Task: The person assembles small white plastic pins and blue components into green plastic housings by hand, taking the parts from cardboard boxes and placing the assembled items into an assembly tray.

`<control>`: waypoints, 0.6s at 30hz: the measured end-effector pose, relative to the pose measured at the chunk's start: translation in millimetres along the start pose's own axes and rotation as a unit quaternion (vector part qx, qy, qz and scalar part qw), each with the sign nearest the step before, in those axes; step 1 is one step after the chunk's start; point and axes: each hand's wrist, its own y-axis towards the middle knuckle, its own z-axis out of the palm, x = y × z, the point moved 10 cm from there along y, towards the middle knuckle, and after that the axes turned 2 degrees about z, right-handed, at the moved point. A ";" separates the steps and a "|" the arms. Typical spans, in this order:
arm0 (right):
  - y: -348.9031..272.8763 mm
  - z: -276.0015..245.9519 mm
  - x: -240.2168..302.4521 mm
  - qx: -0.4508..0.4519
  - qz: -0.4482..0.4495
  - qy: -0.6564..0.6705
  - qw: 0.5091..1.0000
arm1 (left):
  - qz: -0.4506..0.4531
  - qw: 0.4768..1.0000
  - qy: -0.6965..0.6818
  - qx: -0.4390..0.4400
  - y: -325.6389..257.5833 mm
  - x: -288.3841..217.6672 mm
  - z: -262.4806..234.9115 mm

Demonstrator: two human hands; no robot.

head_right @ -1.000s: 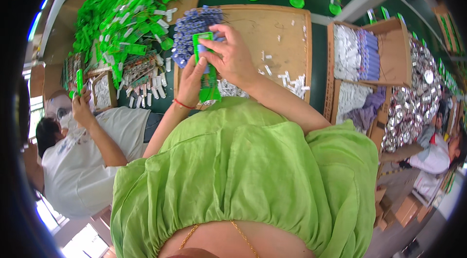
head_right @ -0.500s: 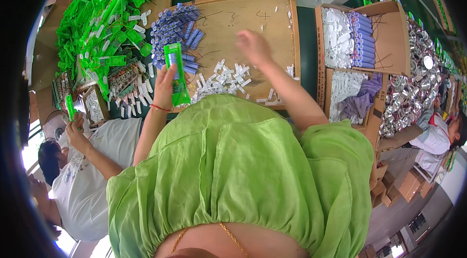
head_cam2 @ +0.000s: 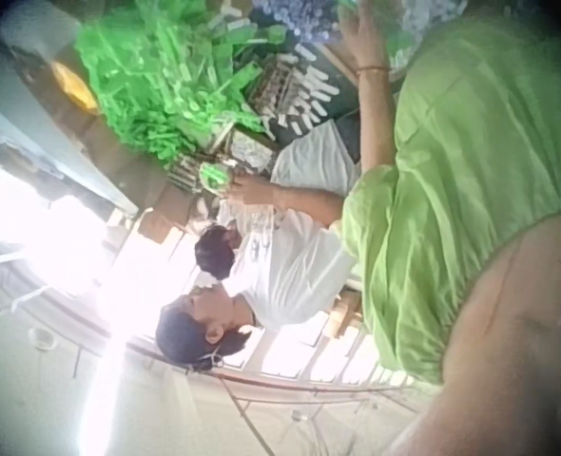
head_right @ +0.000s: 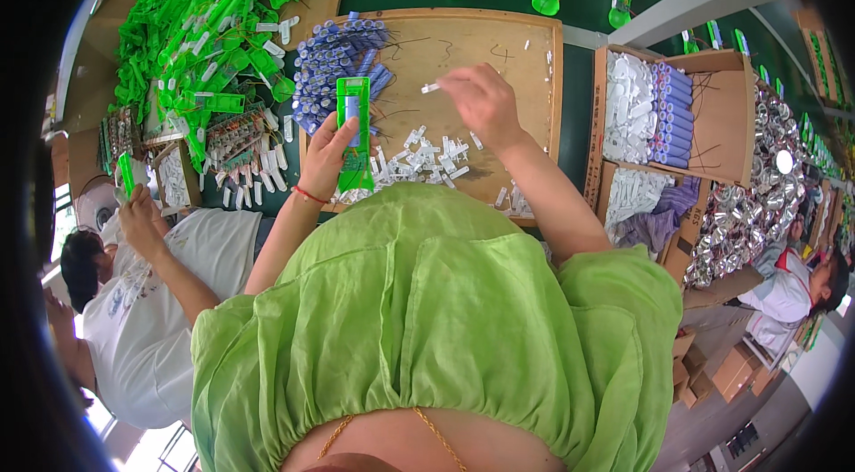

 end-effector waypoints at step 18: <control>43.4 15.9 58.8 -0.005 0.256 0.246 0.935 | 0.135 0.983 0.127 0.009 -24.4 -49.4 29.2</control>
